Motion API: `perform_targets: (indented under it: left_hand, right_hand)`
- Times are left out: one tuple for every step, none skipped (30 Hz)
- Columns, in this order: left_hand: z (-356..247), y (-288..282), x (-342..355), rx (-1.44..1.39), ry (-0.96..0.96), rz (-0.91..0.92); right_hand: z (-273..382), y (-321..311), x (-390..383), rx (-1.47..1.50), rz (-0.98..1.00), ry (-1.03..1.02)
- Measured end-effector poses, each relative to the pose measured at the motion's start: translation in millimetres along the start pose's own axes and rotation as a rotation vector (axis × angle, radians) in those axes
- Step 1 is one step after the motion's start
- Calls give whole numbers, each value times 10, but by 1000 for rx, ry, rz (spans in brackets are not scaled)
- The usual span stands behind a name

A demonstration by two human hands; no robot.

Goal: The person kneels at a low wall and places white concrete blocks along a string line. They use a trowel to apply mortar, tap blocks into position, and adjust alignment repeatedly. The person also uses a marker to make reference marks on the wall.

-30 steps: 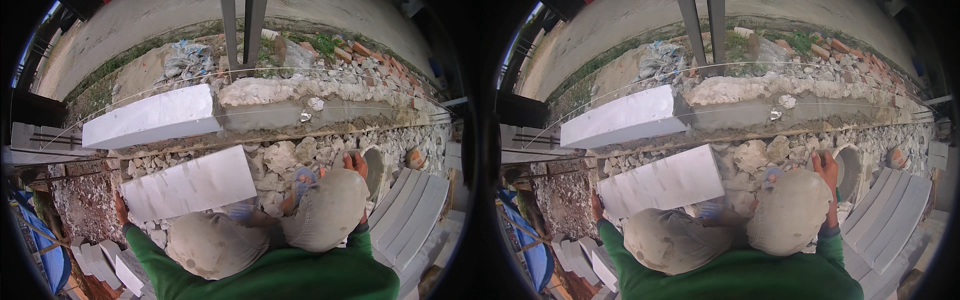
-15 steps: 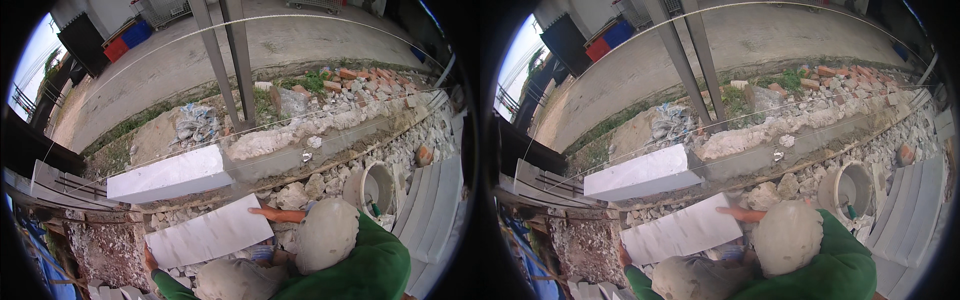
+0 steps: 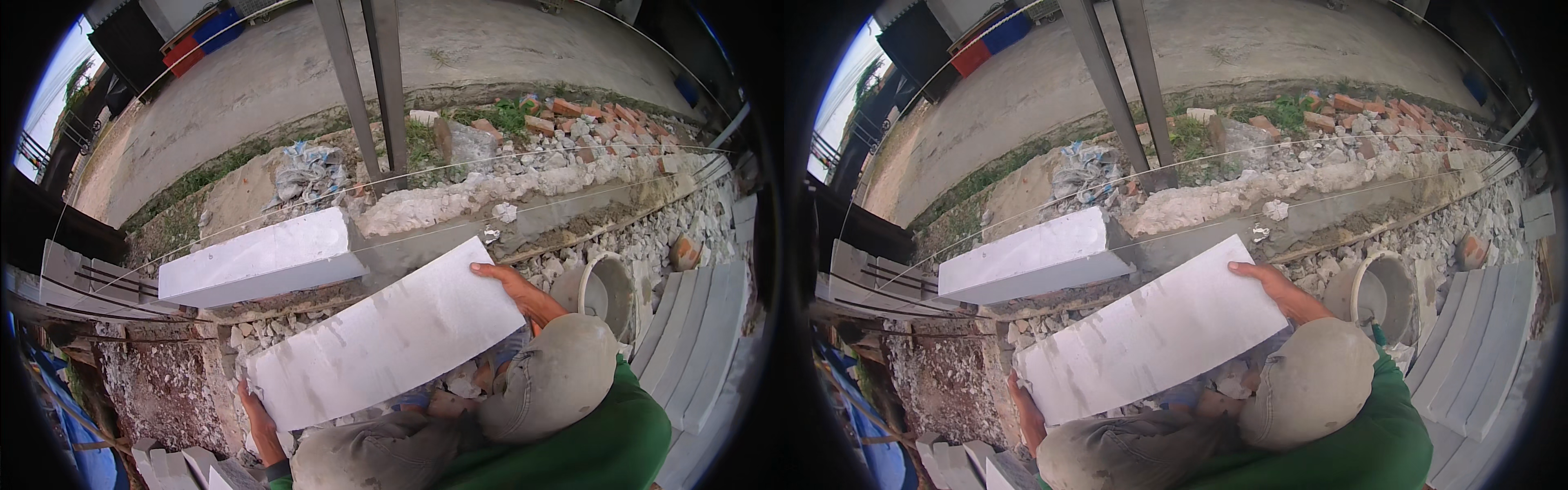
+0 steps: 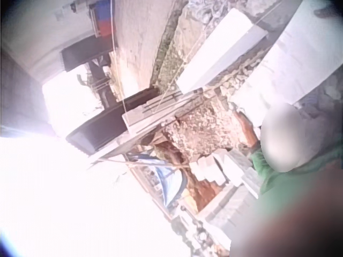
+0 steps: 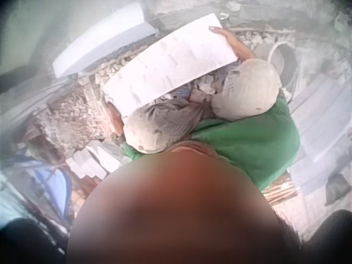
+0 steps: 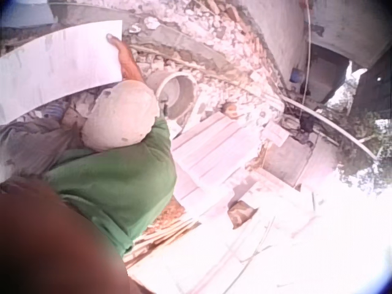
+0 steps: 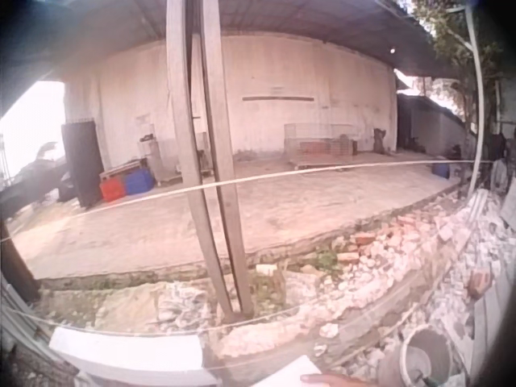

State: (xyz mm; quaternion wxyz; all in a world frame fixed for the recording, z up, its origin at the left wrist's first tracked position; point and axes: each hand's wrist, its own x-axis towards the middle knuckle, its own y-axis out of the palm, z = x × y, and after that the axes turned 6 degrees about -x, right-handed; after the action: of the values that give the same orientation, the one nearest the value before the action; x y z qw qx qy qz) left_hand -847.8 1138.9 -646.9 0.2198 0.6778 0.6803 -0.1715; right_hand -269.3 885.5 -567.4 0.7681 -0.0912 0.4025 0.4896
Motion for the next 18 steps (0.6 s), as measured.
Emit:
perform_targets:
  left_hand:
    - [-47, 210, -94, 47, -62, 13]
    - [-75, 431, -151, 94, -128, 30]
    - [-101, 615, -218, 96, -185, 134]
    - [-110, 823, -257, 114, -254, 158]
    - [-95, 1056, -286, 110, -330, 186]
    - [-88, 1253, -339, 109, -420, 189]
    - [-78, 1456, -397, 112, -422, 233]
    - [-59, 1678, -452, 115, -437, 262]
    - [-45, 1893, -501, 118, -458, 296]
    - [-42, 2085, -546, 131, -487, 326]
    - [-39, 2271, -581, 139, -519, 362]
    - [-23, 2487, -593, 136, -544, 403]
    - [-1, 2694, -600, 142, -563, 417]
    - [18, 2887, -599, 154, -582, 433]
    - [31, 3091, -582, 157, -597, 446]
    - [35, 3310, -550, 155, -540, 453]
    - [53, 3527, -535, 151, -496, 454]
    - [91, 3700, -558, 173, -484, 420]
  right_hand:
    - [61, -132, -53, 28, 13, 0]
    - [121, -289, -106, 47, -1, 17]
    - [138, -452, -186, 61, -27, 44]
    - [176, -629, -257, 67, -53, 63]
    - [264, -822, -305, 54, -83, 79]
    - [321, -994, -350, 34, -116, 102]
    - [375, -1169, -403, 29, -126, 85]
    - [448, -1359, -458, 14, -145, 69]
    - [507, -1545, -510, 1, -166, 63]
    - [554, -1732, -559, -4, -198, 69]
    - [613, -1922, -601, -12, -232, 82]
    - [722, -2114, -609, -19, -236, 81]
    - [796, -2291, -610, -36, -276, 87]
    - [830, -2457, -616, -38, -286, 89]
    - [898, -2623, -597, -38, -285, 80]
    - [968, -2777, -564, -84, -353, 13]
    - [1017, -2922, -536, -123, -415, -50]
    - [994, -3050, -527, -158, -537, -78]
